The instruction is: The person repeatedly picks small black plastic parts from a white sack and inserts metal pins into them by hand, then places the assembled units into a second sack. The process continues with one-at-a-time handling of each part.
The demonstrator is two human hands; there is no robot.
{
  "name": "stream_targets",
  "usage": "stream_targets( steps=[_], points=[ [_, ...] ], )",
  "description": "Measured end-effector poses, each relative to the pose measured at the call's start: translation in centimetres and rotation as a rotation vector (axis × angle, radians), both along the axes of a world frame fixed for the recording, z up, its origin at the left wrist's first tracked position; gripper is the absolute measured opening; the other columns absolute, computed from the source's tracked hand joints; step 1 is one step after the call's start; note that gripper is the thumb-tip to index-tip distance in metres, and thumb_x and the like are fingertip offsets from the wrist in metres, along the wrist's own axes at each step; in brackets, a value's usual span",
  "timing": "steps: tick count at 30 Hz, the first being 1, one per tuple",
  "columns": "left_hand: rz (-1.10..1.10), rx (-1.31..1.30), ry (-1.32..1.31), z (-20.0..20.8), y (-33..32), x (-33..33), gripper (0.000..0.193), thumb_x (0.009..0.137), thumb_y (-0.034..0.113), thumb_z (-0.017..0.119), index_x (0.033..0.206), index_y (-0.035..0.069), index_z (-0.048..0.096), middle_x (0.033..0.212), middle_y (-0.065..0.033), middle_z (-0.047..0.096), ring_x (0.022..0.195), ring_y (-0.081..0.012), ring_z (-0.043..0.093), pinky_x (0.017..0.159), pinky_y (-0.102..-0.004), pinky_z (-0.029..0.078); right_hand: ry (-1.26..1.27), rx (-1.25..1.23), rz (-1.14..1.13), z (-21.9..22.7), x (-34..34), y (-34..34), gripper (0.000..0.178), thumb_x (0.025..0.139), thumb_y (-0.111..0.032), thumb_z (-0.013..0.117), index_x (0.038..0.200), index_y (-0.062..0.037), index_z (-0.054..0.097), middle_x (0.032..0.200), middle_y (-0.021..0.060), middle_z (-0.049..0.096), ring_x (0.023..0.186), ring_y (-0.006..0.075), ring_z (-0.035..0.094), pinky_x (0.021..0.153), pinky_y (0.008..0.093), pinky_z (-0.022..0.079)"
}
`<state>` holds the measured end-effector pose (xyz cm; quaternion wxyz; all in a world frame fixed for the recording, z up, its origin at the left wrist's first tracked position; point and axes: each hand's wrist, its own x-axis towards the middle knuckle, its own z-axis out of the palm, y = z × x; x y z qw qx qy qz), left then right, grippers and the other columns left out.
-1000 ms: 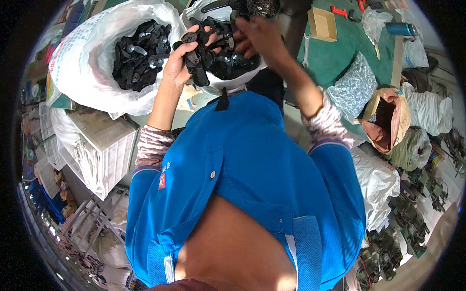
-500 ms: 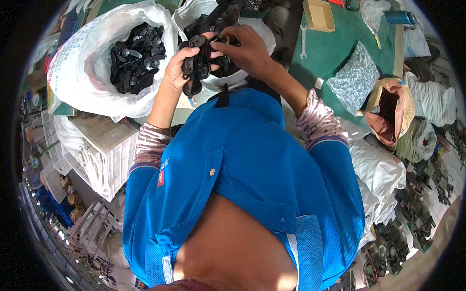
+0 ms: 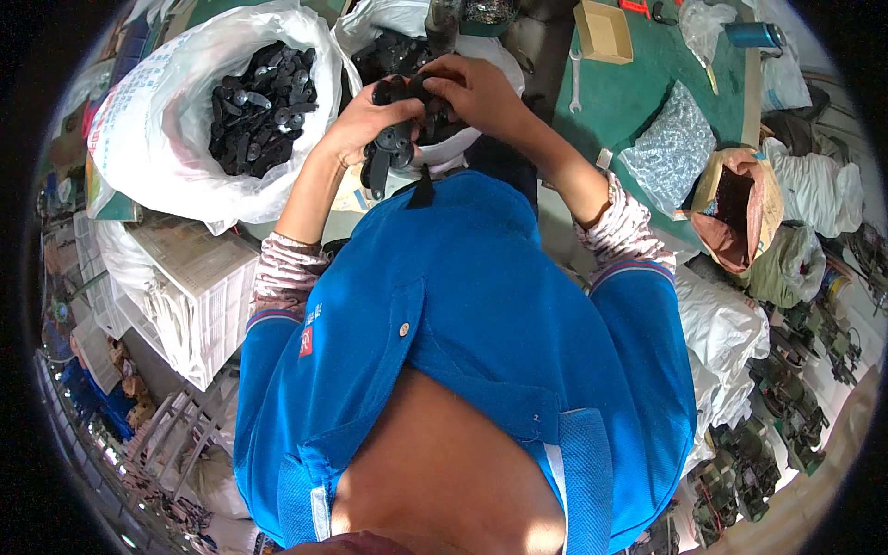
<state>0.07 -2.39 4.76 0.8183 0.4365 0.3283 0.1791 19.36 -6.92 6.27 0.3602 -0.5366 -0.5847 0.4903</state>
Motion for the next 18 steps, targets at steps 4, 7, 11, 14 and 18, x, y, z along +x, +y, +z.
stream_targets(
  steps=[4, 7, 11, 14, 18],
  points=[
    [0.242, -0.246, -0.153, -0.4, 0.4, -0.7, 0.019, 0.083, 0.018, 0.07, 0.095, 0.008, 0.058, 0.08, -0.0046, 0.057, 0.066, -0.0167, 0.061, 0.061, -0.0456, 0.06, 0.15, 0.083, -0.217, 1.5, 1.5, 1.4, 0.023, 0.091, -0.012, 0.058, 0.109, 0.0001, 0.063, 0.072, 0.004, 0.063, 0.06, 0.0055, 0.055, 0.052, 0.0199, 0.043],
    [0.408, -0.302, -0.189, -1.4, 1.1, -0.7, 0.019, 0.084, 0.018, 0.07, 0.094, 0.009, 0.058, 0.08, -0.0056, 0.056, 0.067, -0.0188, 0.061, 0.064, -0.0488, 0.06, 0.177, 0.185, -0.318, 6.0, 1.1, 5.0, 0.015, 0.09, -0.012, 0.055, 0.096, 0.0006, 0.062, 0.065, 0.0032, 0.059, 0.051, 0.0075, 0.052, 0.045, 0.0205, 0.039],
    [0.578, -0.254, -0.186, -2.2, 1.9, 0.2, 0.016, 0.084, 0.014, 0.068, 0.091, 0.005, 0.056, 0.082, -0.0083, 0.057, 0.071, -0.0212, 0.062, 0.067, -0.0517, 0.059, 0.031, 0.104, -0.236, 5.7, 2.5, 8.0, 0.017, 0.091, -0.01, 0.054, 0.081, 0.0007, 0.062, 0.059, 0.0007, 0.057, 0.05, 0.0072, 0.053, 0.043, 0.0215, 0.04],
    [0.65, -0.199, -0.205, -1.7, 2.1, 0.8, 0.017, 0.085, 0.013, 0.067, 0.091, 0.003, 0.055, 0.081, -0.0092, 0.057, 0.071, -0.0217, 0.062, 0.068, -0.0496, 0.06, -0.001, -0.015, -0.207, 4.9, 2.5, 8.9, 0.017, 0.092, -0.009, 0.053, 0.081, 0.0007, 0.061, 0.06, 0.0016, 0.057, 0.052, 0.0075, 0.055, 0.044, 0.0217, 0.042],
    [0.743, -0.13, -0.189, -1.0, 2.3, 1.4, 0.014, 0.086, 0.009, 0.065, 0.092, 0.003, 0.055, 0.08, -0.0082, 0.057, 0.069, -0.0207, 0.062, 0.066, -0.0473, 0.06, 0.272, 0.067, -0.233, 1.0, 1.4, 5.2, 0.04, 0.092, -0.017, 0.058, 0.127, -0.001, 0.05, 0.091, 0.0093, 0.063, 0.068, 0.0107, 0.059, 0.054, 0.0215, 0.047]
  ],
)
